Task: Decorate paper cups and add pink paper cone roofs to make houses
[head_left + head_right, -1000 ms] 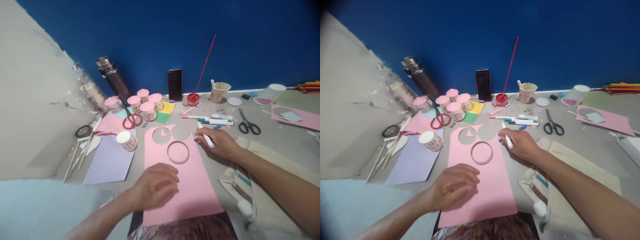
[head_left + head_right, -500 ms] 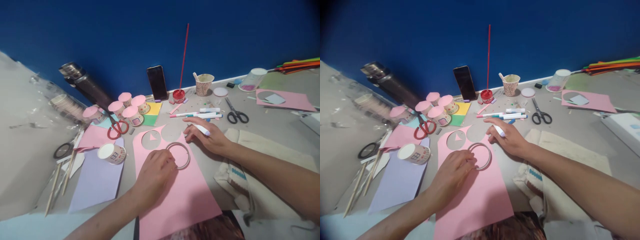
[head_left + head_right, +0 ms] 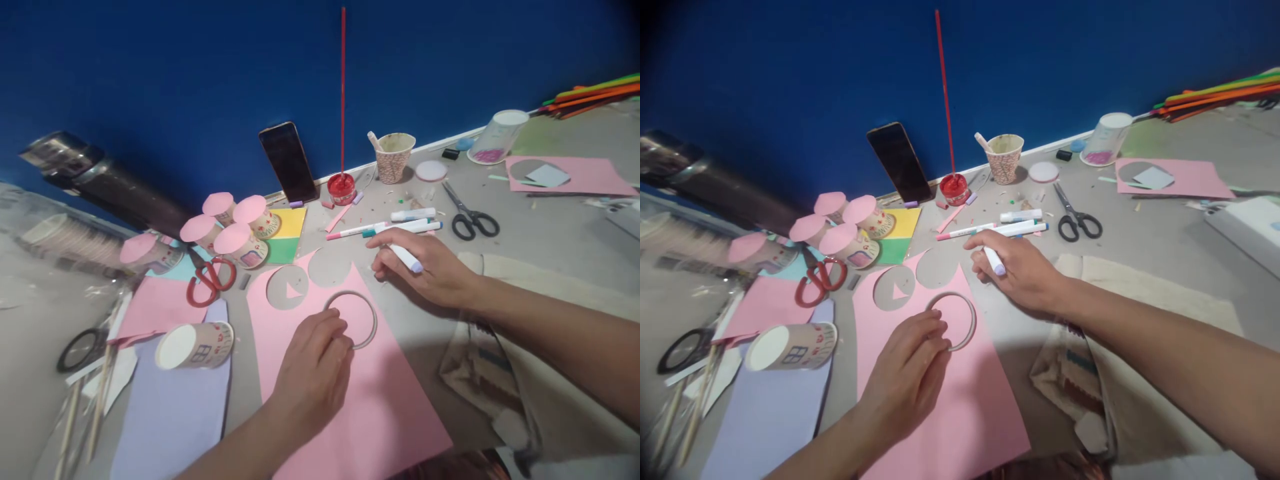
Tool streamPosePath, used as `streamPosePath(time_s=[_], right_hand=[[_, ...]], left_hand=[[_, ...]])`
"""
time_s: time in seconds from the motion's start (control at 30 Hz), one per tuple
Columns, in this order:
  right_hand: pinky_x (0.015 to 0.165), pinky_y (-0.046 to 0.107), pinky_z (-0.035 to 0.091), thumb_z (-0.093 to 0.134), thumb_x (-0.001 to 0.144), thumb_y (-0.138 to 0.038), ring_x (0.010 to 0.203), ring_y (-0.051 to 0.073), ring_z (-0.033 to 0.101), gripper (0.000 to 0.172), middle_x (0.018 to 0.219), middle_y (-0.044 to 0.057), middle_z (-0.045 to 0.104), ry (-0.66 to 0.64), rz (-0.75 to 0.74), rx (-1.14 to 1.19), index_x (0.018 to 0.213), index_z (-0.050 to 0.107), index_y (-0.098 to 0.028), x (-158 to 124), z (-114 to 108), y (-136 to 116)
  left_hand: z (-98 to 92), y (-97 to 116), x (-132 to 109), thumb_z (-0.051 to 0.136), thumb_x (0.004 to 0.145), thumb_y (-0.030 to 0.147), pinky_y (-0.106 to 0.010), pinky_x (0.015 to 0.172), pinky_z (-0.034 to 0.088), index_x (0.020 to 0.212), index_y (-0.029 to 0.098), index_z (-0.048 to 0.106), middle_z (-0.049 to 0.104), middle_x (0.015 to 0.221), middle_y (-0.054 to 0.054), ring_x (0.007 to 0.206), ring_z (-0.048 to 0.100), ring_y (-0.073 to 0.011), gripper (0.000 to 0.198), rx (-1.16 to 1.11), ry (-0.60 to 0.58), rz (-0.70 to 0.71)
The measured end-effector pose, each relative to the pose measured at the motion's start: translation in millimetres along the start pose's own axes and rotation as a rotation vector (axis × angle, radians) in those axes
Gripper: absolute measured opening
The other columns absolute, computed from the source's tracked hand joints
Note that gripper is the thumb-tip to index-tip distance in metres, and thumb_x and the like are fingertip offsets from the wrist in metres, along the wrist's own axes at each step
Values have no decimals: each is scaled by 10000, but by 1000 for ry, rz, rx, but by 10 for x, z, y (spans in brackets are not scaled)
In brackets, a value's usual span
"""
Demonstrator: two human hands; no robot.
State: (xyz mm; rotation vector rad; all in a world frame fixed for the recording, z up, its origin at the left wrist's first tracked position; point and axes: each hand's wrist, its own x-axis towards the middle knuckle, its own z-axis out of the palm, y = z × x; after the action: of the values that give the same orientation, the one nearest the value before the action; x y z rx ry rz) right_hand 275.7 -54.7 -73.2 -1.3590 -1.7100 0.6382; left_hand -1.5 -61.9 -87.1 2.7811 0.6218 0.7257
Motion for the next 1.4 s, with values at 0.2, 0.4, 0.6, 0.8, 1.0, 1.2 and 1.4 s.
streamPosePath(time_s=[0.2,0.4,0.6,0.8,1.0,1.2,1.4], right_hand=[[526,282,455,458,1043,-263,591,165,666,229,724,-11,730,-158,-354,-273,1011,684,-246,-198,-32,-239],[557,384,519,552,865,-157,647,259,674,273,806,98,780,-197,-533,-538,1079,717,-192,-771,317,-726],[473,344,341,478,912,-185,473,192,507,219,619,28,676,-300,-482,-395,984,685,-193,-659,373,-511],[659,249,451,477,1011,-195,682,145,691,205,797,-12,741,-10,-179,-56,1158,617,-223,-339,128,-134],[631,267,401,496,1042,-272,673,146,667,172,848,12,768,70,-366,-168,1094,649,-212,-233,158,-82],[641,258,425,478,1024,-284,658,151,671,192,698,-22,684,109,-309,-137,1063,655,-221,7,41,6],[641,258,427,454,1027,-295,645,141,658,218,740,-14,689,116,-336,-131,1061,657,-220,-3,13,-205]], left_hand=[[9,-24,-19,620,911,17,-427,975,600,1062,170,647,634,1146,-126,1222,614,-279,217,7,21,-61],[-4,-45,-19,559,932,72,-448,926,618,1093,186,656,624,1141,-130,1186,616,-288,219,-11,8,-64],[-124,31,48,578,975,178,-488,1005,579,1245,182,587,631,1180,-161,1201,620,-307,270,11,-64,-50],[-228,479,-168,616,1003,480,-511,1156,476,1370,148,595,627,1409,-198,1398,545,-349,496,1,-329,143],[-26,635,-447,565,1047,361,-534,1312,247,1565,197,479,447,1683,-121,1611,306,-307,550,156,-516,225],[-51,576,-545,519,1057,500,-546,1306,286,1525,212,537,504,1650,-114,1613,315,-308,550,104,-440,301],[-32,554,-694,542,1029,245,-572,1294,323,1381,173,645,605,1555,-145,1591,366,-315,374,9,-310,341]])
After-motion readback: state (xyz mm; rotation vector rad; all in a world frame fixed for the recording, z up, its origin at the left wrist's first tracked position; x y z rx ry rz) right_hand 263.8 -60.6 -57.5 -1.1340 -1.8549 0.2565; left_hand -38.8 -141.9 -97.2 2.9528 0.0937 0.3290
